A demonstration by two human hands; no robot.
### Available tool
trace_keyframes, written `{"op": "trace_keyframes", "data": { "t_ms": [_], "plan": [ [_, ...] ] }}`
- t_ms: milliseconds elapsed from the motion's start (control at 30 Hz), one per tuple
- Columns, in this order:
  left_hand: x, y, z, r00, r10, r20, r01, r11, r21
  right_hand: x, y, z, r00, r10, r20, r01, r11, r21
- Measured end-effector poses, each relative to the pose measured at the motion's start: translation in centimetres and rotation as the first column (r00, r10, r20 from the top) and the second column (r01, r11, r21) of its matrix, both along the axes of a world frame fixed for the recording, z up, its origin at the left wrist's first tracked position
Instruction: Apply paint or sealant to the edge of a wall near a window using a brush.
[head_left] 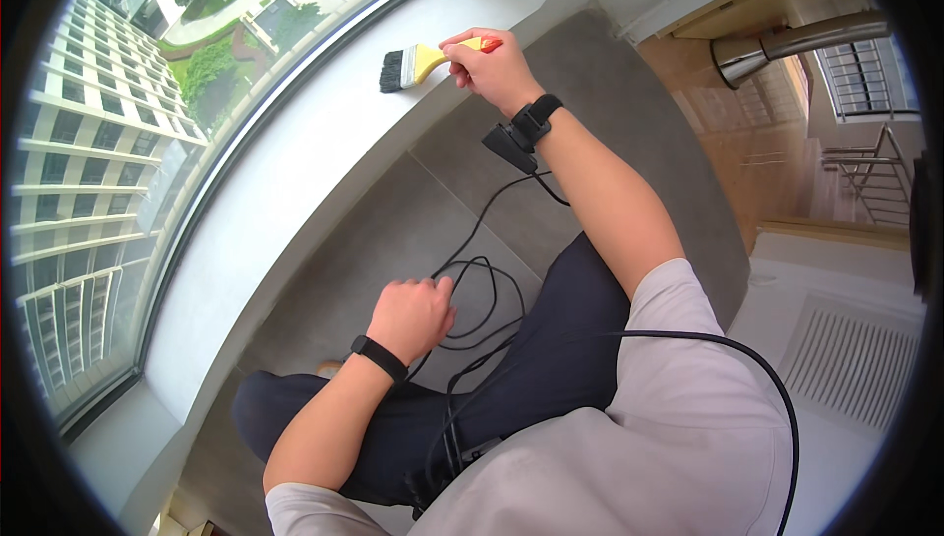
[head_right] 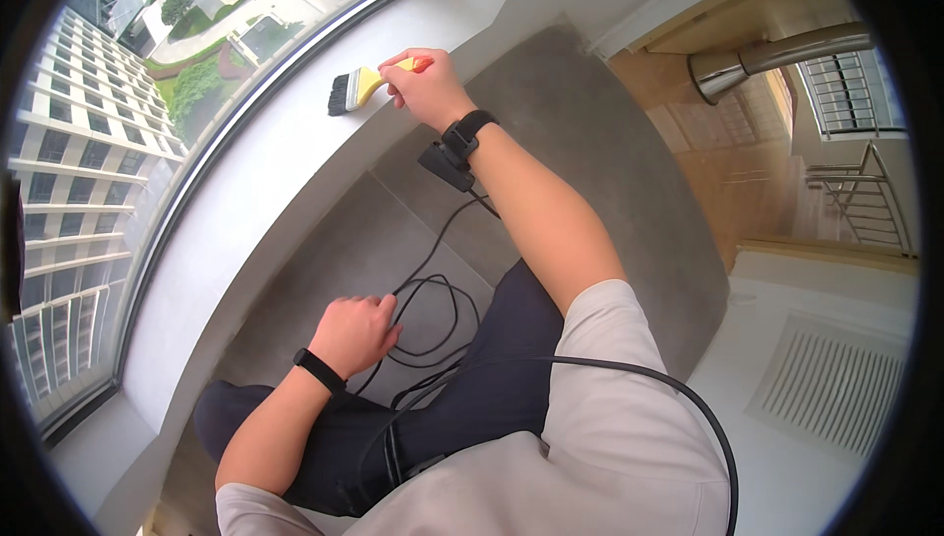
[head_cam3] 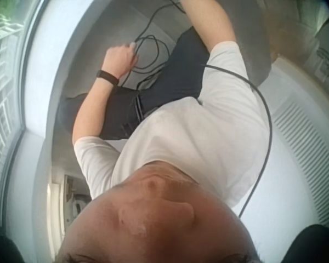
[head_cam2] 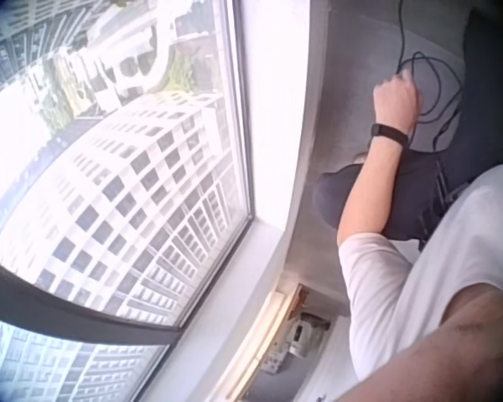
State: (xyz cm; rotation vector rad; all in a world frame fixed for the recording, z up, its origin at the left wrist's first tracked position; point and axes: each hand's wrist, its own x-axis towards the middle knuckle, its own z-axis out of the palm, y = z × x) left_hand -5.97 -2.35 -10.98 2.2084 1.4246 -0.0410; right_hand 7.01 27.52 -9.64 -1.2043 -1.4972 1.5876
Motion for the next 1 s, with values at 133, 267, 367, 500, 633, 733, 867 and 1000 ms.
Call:
{"op": "trace_keyframes", "data": {
  "t_ms": [133, 267, 367, 500, 633, 733, 867, 1000],
  "plan": [
    [0.4, 0.2, -0.2, 1.0, 0.0, -0.001, 0.0, 1.0, -0.011, 7.2, 3.6, 0.4, 0.982, -0.179, 0.062, 0.175, 0.982, 0.068],
    [0.9, 0.1, -0.3, 1.0, -0.006, 0.008, 0.007, 0.999, -0.053, 14.3, 6.6, 1.5, 0.811, -0.524, 0.259, 0.471, 0.849, 0.241],
    [1.0, 0.0, -0.5, 1.0, -0.014, 0.01, 0.015, 0.999, -0.047, 15.7, 7.2, 2.0, 0.837, -0.516, 0.181, 0.485, 0.854, 0.19],
    [1.0, 0.0, -0.9, 1.0, -0.021, -0.006, 0.02, 0.996, -0.088, 11.0, 6.6, 1.6, 0.945, -0.325, -0.029, 0.326, 0.941, 0.084],
    [1.2, -0.1, -1.0, 1.0, -0.017, 0.001, 0.017, 0.997, -0.077, 6.1, 5.8, 0.2, 0.982, -0.166, -0.089, 0.171, 0.984, 0.054],
    [1.2, -0.2, -1.0, 0.999, -0.039, -0.027, 0.036, 0.993, -0.112, 7.2, 6.1, -0.3, 0.995, -0.094, -0.027, 0.094, 0.995, 0.029],
    [0.8, -0.2, -1.0, 0.999, -0.036, -0.034, 0.035, 0.998, -0.051, 12.6, 7.4, 1.1, 0.856, -0.494, 0.149, 0.464, 0.863, 0.2],
    [0.9, -0.3, -1.1, 0.999, -0.048, -0.015, 0.047, 0.996, -0.07, 13.2, 6.8, 1.9, 0.781, -0.597, 0.186, 0.501, 0.775, 0.385]
  ]
}}
